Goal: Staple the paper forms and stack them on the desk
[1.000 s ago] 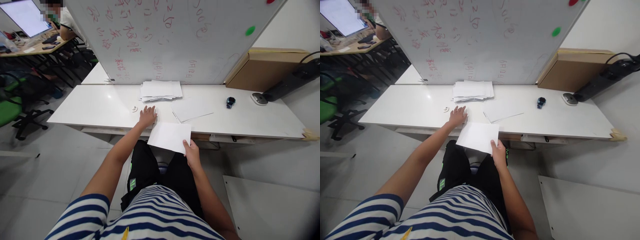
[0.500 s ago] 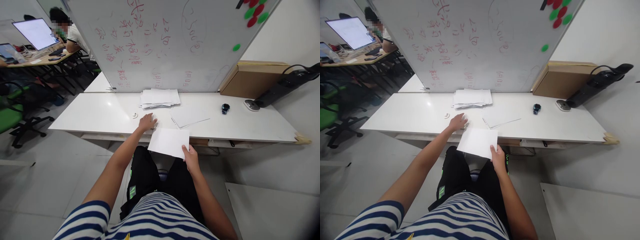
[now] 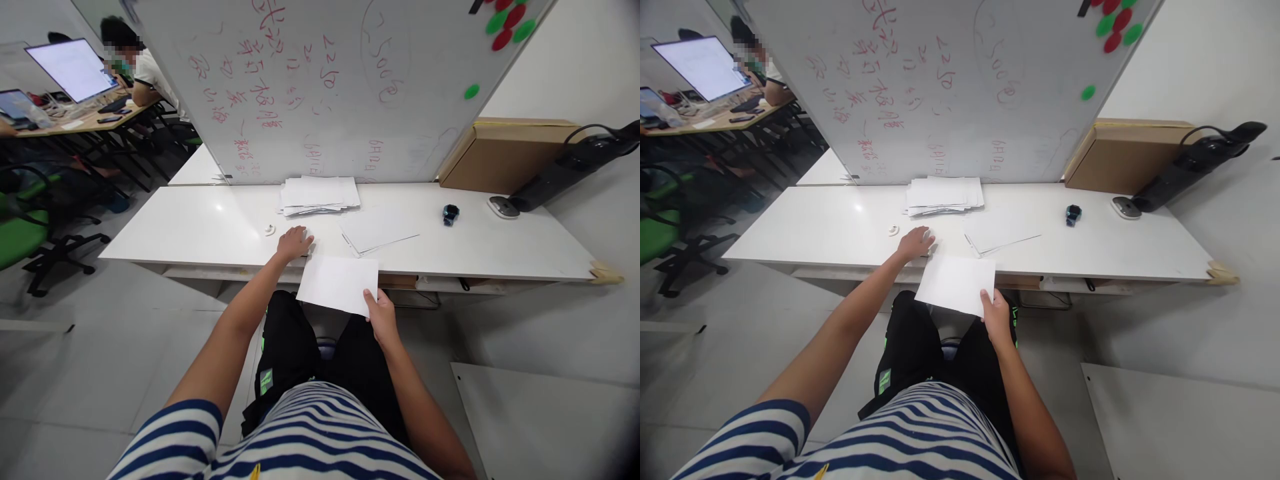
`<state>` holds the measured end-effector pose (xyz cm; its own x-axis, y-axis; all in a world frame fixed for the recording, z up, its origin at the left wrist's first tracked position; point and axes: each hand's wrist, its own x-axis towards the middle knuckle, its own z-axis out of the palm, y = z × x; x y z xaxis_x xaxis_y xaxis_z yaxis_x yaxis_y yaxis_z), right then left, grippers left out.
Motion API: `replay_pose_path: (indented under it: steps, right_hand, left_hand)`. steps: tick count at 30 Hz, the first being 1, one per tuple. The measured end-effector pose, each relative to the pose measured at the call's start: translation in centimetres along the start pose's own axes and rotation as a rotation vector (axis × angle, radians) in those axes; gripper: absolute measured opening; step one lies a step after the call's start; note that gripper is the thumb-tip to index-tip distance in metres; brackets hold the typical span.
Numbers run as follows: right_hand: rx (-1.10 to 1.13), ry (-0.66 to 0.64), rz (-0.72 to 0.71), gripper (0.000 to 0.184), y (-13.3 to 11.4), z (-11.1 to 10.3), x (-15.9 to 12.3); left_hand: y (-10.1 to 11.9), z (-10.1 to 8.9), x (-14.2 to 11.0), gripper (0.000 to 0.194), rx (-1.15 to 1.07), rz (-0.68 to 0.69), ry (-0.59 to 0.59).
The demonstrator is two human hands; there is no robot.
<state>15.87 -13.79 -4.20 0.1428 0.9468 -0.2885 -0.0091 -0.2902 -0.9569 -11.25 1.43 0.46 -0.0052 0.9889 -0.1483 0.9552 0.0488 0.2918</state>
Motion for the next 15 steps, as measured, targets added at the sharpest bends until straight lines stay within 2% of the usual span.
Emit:
replay_pose_path:
  steps: [9,15]
  right_hand:
    - [0.025,-0.002,0.014,0.047,0.1,-0.2,-0.5]
    - [0.218,0.017,0.075,0.041,-1.6,-1.2,-1.5]
  left_hand:
    - [-0.1,0.3,0.1,0.059,-0.002,0.008,0.022]
    - [0.2,0.2,0.0,0.054,0.005,-0.001,0.029]
